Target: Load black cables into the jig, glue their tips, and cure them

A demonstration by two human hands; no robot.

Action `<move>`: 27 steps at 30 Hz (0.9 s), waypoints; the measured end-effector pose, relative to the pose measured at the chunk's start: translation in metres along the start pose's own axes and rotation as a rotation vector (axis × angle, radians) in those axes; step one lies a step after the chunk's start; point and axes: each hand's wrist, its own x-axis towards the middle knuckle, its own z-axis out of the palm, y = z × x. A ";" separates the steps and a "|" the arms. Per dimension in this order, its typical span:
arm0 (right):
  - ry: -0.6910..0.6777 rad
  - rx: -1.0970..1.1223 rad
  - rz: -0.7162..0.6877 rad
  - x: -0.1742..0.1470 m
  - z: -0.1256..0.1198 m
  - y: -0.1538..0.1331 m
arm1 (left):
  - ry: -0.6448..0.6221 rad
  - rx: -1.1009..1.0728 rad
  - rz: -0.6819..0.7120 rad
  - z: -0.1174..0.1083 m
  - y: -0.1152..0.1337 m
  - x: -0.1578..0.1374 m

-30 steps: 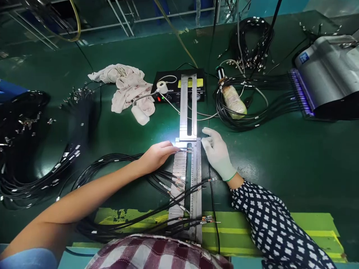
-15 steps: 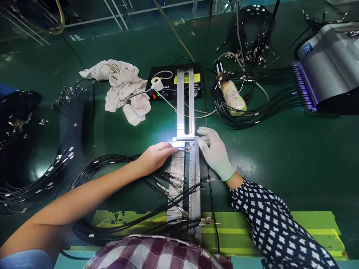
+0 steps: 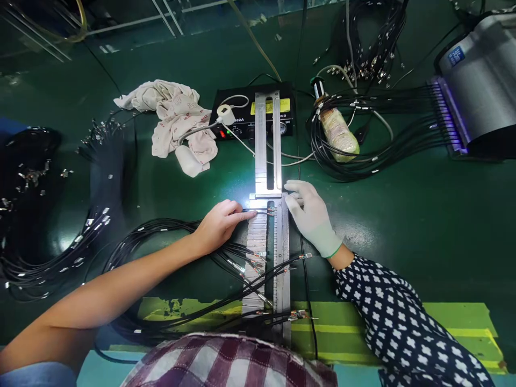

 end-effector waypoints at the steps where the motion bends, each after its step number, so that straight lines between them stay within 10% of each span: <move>1: 0.000 -0.002 -0.001 0.001 0.000 0.001 | -0.005 0.047 -0.005 0.001 0.000 0.000; 8: -0.119 0.038 -0.086 -0.007 -0.013 -0.012 | -0.140 0.083 -0.035 -0.014 0.010 -0.006; 13: -0.734 -0.045 0.009 -0.061 -0.044 -0.051 | -0.360 -0.370 -0.118 -0.037 0.022 -0.028; 19: -1.157 0.076 0.132 -0.086 -0.061 -0.090 | -0.543 -0.578 -0.135 -0.045 0.020 -0.027; 22: -1.025 0.128 0.207 -0.067 -0.060 -0.073 | -0.565 -0.590 -0.134 -0.048 0.022 -0.023; 27: -0.390 0.037 0.178 -0.027 -0.043 -0.017 | -0.334 -0.344 -0.129 -0.035 0.031 -0.014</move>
